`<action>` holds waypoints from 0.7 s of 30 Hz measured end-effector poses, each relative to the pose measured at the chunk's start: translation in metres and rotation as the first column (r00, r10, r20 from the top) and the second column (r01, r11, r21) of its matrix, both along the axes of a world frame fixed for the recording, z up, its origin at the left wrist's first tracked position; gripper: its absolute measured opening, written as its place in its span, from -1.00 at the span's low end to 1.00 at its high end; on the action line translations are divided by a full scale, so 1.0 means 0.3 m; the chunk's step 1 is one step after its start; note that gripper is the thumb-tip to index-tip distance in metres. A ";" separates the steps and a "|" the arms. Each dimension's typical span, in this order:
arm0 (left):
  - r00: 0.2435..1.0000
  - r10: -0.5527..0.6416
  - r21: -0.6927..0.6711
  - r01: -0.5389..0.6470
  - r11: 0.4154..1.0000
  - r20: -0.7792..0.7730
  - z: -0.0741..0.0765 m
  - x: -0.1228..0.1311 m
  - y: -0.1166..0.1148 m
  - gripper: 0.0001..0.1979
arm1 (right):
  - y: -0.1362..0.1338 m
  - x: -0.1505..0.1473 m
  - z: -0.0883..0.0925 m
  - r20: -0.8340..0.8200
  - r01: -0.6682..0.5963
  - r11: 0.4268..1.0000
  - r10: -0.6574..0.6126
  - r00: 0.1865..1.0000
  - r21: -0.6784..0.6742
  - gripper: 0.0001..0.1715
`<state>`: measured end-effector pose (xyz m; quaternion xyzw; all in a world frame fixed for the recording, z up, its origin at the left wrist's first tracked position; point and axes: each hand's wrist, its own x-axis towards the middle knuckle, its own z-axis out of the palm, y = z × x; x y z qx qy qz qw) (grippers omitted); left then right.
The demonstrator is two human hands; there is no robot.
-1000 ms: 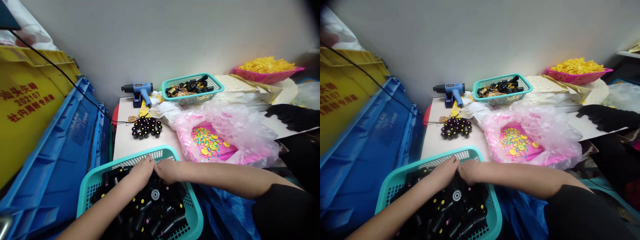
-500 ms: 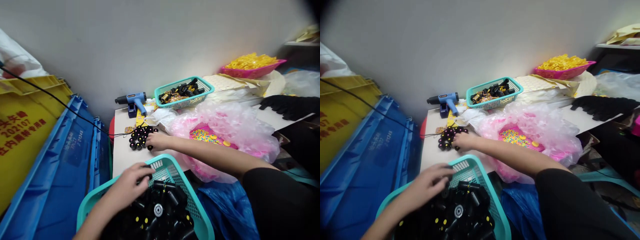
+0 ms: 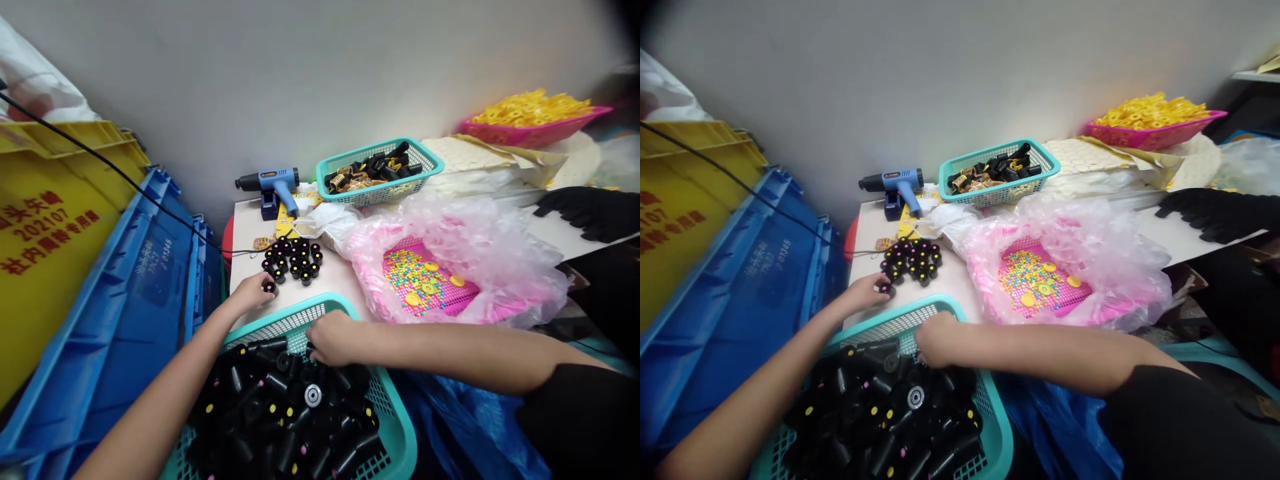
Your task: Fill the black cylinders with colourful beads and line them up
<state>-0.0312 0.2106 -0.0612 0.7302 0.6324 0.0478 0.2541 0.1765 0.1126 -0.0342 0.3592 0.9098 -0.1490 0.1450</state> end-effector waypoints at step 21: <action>0.745 -0.538 -0.167 0.518 0.839 -0.393 0.128 0.112 -0.439 -0.72 | 0.451 -0.073 -0.070 -0.076 -0.339 0.882 0.382 0.921 0.327 -0.63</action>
